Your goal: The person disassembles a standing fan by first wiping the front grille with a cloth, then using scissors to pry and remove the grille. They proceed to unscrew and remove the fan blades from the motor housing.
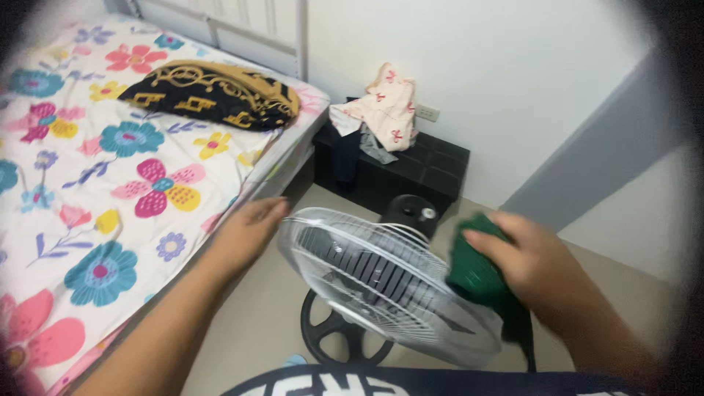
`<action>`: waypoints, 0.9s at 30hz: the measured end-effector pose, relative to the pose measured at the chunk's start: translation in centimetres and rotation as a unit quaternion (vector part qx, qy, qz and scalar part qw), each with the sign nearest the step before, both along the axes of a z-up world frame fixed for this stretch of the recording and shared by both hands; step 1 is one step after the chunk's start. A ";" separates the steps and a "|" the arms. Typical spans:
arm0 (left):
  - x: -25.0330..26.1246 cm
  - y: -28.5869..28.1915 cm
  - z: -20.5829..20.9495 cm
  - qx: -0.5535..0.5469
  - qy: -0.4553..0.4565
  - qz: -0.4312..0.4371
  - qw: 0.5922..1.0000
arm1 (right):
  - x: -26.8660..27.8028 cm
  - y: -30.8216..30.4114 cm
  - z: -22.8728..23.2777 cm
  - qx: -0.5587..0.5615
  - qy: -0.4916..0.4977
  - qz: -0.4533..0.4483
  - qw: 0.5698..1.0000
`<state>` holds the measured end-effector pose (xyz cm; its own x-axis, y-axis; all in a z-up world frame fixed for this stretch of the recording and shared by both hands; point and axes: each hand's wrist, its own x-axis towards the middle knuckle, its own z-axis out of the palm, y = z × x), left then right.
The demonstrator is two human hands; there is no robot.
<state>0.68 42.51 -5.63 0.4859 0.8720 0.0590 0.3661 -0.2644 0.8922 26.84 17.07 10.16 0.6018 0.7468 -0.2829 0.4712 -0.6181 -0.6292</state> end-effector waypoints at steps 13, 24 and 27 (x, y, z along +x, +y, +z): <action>1.6 -0.4 -3.2 0.043 -0.062 -0.087 0.993 | -10.5 20.2 -0.8 -0.405 -0.267 0.382 0.787; 3.3 -0.5 -2.9 0.080 -0.109 -0.080 0.988 | -11.8 19.1 0.8 -0.437 -0.335 0.384 0.741; 3.1 -0.4 -3.2 0.070 -0.109 -0.095 0.987 | -10.6 19.4 0.4 -0.402 -0.247 0.369 0.801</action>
